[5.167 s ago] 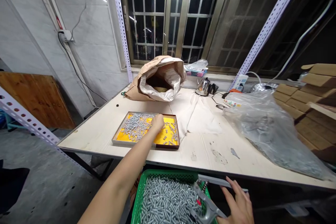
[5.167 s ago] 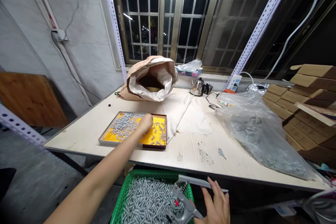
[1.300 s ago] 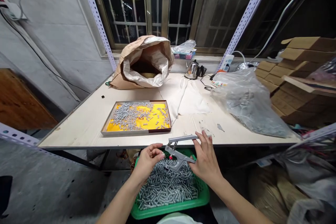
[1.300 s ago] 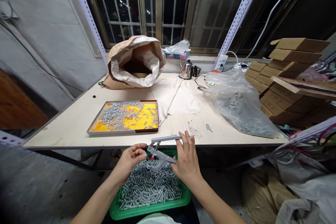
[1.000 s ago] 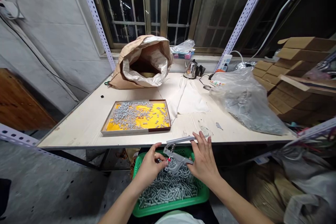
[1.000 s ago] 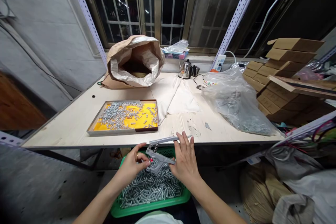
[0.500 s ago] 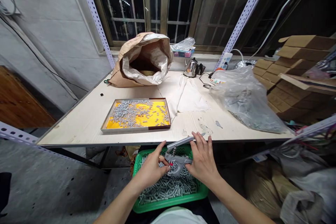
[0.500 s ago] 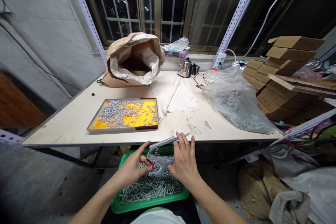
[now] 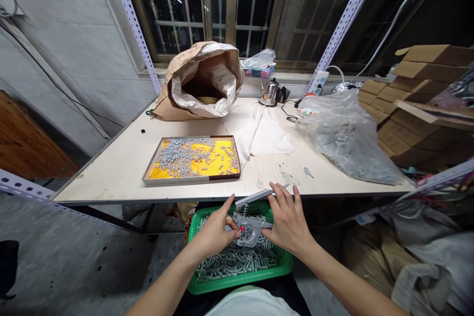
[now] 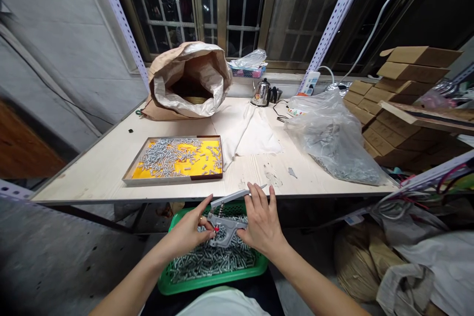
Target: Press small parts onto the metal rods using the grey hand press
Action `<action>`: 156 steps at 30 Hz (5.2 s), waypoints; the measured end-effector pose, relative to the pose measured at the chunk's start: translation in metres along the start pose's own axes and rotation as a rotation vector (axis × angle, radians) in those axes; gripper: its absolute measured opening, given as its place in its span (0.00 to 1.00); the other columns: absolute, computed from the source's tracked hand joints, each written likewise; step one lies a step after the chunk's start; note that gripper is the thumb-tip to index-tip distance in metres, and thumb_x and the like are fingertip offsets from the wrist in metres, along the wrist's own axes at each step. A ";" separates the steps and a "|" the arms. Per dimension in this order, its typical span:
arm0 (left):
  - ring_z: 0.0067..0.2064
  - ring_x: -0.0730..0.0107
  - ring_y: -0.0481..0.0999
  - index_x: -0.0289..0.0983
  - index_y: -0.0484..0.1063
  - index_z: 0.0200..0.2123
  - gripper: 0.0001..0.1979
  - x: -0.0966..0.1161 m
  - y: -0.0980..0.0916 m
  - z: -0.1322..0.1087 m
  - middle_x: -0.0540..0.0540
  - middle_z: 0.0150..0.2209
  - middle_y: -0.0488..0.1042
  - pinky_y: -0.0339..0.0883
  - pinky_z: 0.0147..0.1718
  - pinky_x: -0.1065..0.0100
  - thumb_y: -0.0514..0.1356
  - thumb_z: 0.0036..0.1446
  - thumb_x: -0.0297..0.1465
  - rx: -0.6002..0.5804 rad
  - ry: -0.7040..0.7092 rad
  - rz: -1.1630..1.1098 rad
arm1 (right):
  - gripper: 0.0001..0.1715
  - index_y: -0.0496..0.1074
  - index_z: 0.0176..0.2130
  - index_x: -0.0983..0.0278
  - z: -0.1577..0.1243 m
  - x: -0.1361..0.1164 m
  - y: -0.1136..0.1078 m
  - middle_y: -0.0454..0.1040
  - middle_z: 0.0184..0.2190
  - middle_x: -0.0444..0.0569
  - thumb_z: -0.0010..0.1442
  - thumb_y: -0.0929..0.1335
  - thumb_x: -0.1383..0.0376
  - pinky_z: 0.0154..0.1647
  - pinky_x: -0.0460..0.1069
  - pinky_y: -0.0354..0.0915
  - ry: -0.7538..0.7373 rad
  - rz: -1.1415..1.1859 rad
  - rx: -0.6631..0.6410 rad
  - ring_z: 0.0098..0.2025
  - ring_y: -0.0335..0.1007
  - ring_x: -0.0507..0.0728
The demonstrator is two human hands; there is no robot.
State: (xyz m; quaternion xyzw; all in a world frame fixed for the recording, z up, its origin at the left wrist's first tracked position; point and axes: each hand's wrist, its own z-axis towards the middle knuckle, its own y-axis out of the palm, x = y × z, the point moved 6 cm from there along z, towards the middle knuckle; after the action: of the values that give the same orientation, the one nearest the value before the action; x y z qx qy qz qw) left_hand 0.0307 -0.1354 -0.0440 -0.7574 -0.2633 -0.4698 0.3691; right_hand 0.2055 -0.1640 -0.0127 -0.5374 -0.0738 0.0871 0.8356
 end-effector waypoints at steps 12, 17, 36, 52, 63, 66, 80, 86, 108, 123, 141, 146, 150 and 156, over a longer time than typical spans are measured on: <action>0.36 0.66 0.73 0.36 0.39 0.67 0.50 -0.006 0.008 0.002 0.47 0.33 0.74 0.63 0.37 0.67 0.64 0.46 0.26 -0.053 0.014 -0.230 | 0.42 0.66 0.50 0.71 0.004 0.003 -0.006 0.47 0.65 0.64 0.42 0.68 0.48 0.63 0.63 0.38 -0.046 -0.041 -0.028 0.64 0.45 0.68; 0.35 0.67 0.72 0.34 0.39 0.67 0.51 0.000 0.010 0.000 0.47 0.32 0.74 0.62 0.36 0.68 0.65 0.44 0.26 -0.055 -0.001 -0.292 | 0.43 0.66 0.50 0.73 0.005 0.002 -0.007 0.49 0.64 0.67 0.42 0.68 0.47 0.64 0.65 0.35 -0.033 -0.047 -0.031 0.64 0.44 0.69; 0.35 0.65 0.76 0.32 0.42 0.66 0.52 -0.001 0.006 -0.006 0.53 0.26 0.72 0.62 0.42 0.64 0.67 0.40 0.29 0.088 -0.085 -0.587 | 0.40 0.66 0.49 0.71 0.008 0.001 -0.012 0.56 0.61 0.64 0.44 0.68 0.47 0.65 0.66 0.34 0.020 0.010 0.035 0.62 0.48 0.68; 0.40 0.62 0.72 0.32 0.70 0.47 0.29 -0.003 -0.012 -0.022 0.40 0.38 0.76 0.61 0.33 0.69 0.56 0.52 0.51 0.334 -0.077 -0.527 | 0.02 0.67 0.27 0.64 0.011 0.007 0.014 0.67 0.21 0.46 0.51 0.64 0.68 0.26 0.47 0.52 -0.082 -0.024 -0.114 0.27 0.61 0.54; 0.27 0.69 0.68 0.35 0.74 0.20 0.11 -0.011 0.016 -0.019 0.49 0.21 0.73 0.57 0.31 0.68 0.63 0.44 0.38 0.158 -0.134 -0.333 | 0.07 0.67 0.32 0.64 0.002 -0.004 -0.001 0.70 0.39 0.54 0.54 0.65 0.62 0.45 0.54 0.58 0.014 0.044 -0.021 0.41 0.62 0.60; 0.24 0.70 0.65 0.36 0.71 0.17 0.09 -0.012 0.019 -0.021 0.50 0.18 0.69 0.55 0.28 0.69 0.61 0.44 0.34 0.204 -0.127 -0.245 | 0.14 0.69 0.40 0.65 -0.013 -0.010 0.006 0.68 0.48 0.56 0.50 0.65 0.67 0.54 0.58 0.56 0.060 0.123 0.020 0.50 0.60 0.63; 0.41 0.55 0.74 0.35 0.75 0.36 0.14 0.001 -0.055 -0.021 0.40 0.36 0.77 0.62 0.42 0.61 0.57 0.55 0.39 0.443 0.009 0.486 | 0.26 0.62 0.49 0.68 -0.063 0.012 0.027 0.58 0.60 0.60 0.49 0.62 0.69 0.63 0.67 0.45 0.084 0.083 0.073 0.62 0.51 0.67; 0.46 0.47 0.74 0.33 0.75 0.31 0.08 0.017 -0.152 0.062 0.32 0.39 0.77 0.63 0.43 0.60 0.61 0.51 0.32 0.605 -0.334 0.780 | 0.24 0.62 0.50 0.70 -0.057 0.011 0.020 0.57 0.60 0.61 0.52 0.61 0.69 0.62 0.69 0.45 0.053 0.045 0.101 0.63 0.49 0.67; 0.31 0.69 0.70 0.34 0.78 0.24 0.11 -0.014 -0.005 0.012 0.47 0.25 0.76 0.61 0.36 0.69 0.68 0.41 0.37 0.413 -0.024 -0.581 | 0.37 0.61 0.54 0.77 0.032 0.008 -0.001 0.47 0.65 0.65 0.44 0.67 0.67 0.66 0.66 0.31 0.076 0.094 0.106 0.68 0.33 0.66; 0.31 0.65 0.72 0.35 0.77 0.21 0.08 0.008 -0.016 -0.001 0.46 0.26 0.73 0.61 0.34 0.68 0.62 0.47 0.31 0.320 0.086 -0.065 | 0.38 0.61 0.54 0.75 0.028 -0.006 -0.001 0.44 0.66 0.64 0.42 0.66 0.66 0.65 0.68 0.28 0.067 0.035 0.053 0.68 0.34 0.66; 0.39 0.59 0.74 0.35 0.78 0.34 0.21 0.001 -0.038 -0.028 0.41 0.35 0.79 0.63 0.38 0.66 0.63 0.46 0.47 0.489 0.008 -0.384 | 0.16 0.69 0.42 0.70 0.044 -0.012 0.005 0.71 0.31 0.54 0.55 0.64 0.64 0.34 0.50 0.58 -0.095 -0.014 -0.071 0.36 0.64 0.58; 0.33 0.62 0.72 0.33 0.79 0.30 0.27 0.008 -0.031 -0.030 0.41 0.30 0.78 0.60 0.31 0.68 0.56 0.50 0.53 0.458 -0.019 -0.421 | 0.03 0.68 0.28 0.65 0.054 -0.014 0.015 0.69 0.22 0.48 0.51 0.65 0.66 0.25 0.48 0.47 -0.143 -0.036 -0.161 0.26 0.60 0.54; 0.27 0.68 0.67 0.34 0.78 0.24 0.21 0.010 -0.023 -0.026 0.46 0.23 0.76 0.56 0.29 0.70 0.62 0.46 0.48 0.417 -0.036 -0.411 | 0.09 0.68 0.33 0.66 0.056 -0.019 0.004 0.70 0.28 0.51 0.50 0.66 0.63 0.30 0.49 0.50 -0.141 -0.047 -0.137 0.33 0.62 0.57; 0.23 0.72 0.64 0.35 0.73 0.16 0.11 -0.006 -0.014 -0.021 0.51 0.17 0.69 0.54 0.27 0.70 0.67 0.39 0.36 0.295 -0.131 -0.395 | 0.10 0.67 0.32 0.65 0.040 -0.025 -0.015 0.70 0.37 0.55 0.55 0.64 0.60 0.43 0.54 0.56 -0.083 -0.005 0.051 0.41 0.61 0.60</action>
State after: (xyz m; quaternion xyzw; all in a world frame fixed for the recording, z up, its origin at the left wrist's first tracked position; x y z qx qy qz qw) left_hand 0.0067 -0.1447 -0.0389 -0.6582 -0.4953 -0.4392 0.3587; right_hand 0.1730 -0.1404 0.0172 -0.5118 -0.1077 0.1092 0.8453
